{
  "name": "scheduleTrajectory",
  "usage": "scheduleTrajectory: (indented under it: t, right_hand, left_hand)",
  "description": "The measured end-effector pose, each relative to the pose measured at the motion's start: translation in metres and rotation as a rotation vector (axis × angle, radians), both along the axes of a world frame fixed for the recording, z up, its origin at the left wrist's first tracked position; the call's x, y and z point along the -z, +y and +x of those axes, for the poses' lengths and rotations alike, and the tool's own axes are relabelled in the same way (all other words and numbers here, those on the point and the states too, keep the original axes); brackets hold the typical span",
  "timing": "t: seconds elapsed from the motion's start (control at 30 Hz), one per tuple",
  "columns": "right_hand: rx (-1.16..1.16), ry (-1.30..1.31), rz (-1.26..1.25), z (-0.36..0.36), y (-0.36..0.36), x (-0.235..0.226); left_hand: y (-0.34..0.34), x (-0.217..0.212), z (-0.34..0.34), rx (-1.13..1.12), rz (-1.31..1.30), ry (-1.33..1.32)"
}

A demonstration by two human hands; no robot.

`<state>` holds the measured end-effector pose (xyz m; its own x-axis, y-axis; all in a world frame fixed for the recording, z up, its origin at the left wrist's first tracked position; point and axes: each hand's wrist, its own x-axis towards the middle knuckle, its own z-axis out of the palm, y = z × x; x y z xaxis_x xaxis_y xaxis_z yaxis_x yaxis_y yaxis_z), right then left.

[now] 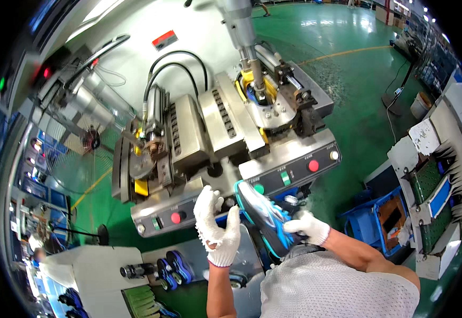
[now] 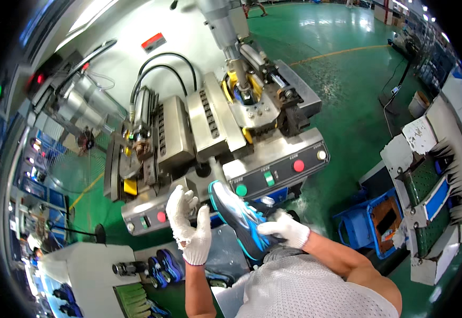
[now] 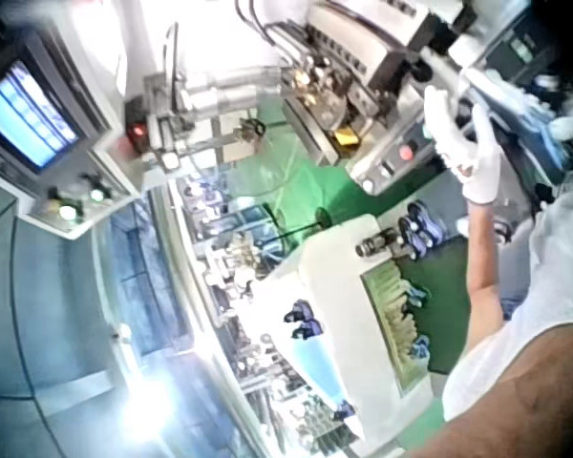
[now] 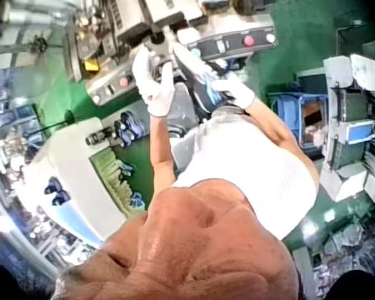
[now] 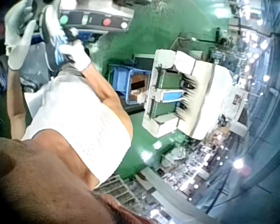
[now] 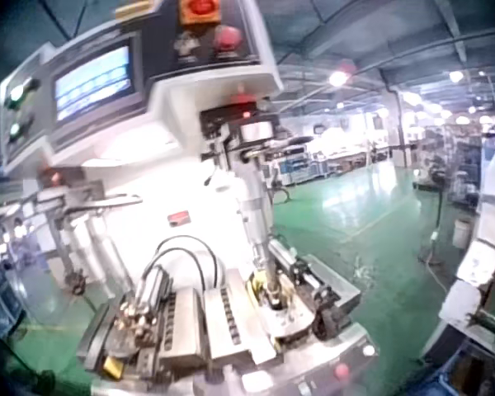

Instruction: The person operates a shoe assembly machine in a factory setting. They repeatedly pick up blue and black sneakers from a table, place them into the machine's mold, and press a button to activate the machinery. After the machine cycles, the person removes the shoes and places them back on the table.

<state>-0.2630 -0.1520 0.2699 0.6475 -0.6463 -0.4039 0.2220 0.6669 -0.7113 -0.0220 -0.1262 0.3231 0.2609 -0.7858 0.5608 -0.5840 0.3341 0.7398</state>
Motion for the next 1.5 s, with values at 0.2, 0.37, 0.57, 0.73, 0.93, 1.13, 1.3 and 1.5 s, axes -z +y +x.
scheduleTrajectory:
  t: [0.2, 0.37, 0.57, 0.73, 0.93, 1.13, 1.3, 1.5]
  right_hand:
    - [0.299, -0.203, 0.032, -0.084, -0.062, 0.005]
    - [0.519, -0.214, 0.043, -0.125, -0.103, 0.012]
    - [0.749, -0.124, 0.108, -0.174, -0.112, 0.027]
    - [0.86, -0.079, 0.188, -0.183, -0.098, 0.016]
    - [0.777, 0.202, 0.145, -0.172, -0.097, 0.022]
    - [0.707, 0.734, -0.634, -0.121, -0.175, 0.001]
    - [0.375, 0.234, -0.332, -0.023, -0.356, -0.037]
    - [0.011, 1.465, -0.871, 0.076, -0.528, 0.074]
  left_hand:
    - [-0.124, 0.019, -0.054, 0.099, 0.247, 0.214]
    - [-0.27, 0.068, -0.077, 0.089, 0.425, 0.11]
    - [-0.429, 0.111, -0.103, -0.141, 0.728, -0.096]
    - [-0.506, 0.171, -0.099, -0.21, 0.785, -0.224]
    - [-0.523, 0.16, -0.046, -0.109, 0.645, 0.039]
    - [-0.383, 0.042, -0.043, -0.009, 0.604, 0.248]
    - [-0.2, 0.033, 0.01, 0.212, 0.635, 0.525]
    - [0.001, 0.121, 0.047, -0.033, 1.002, 0.495]
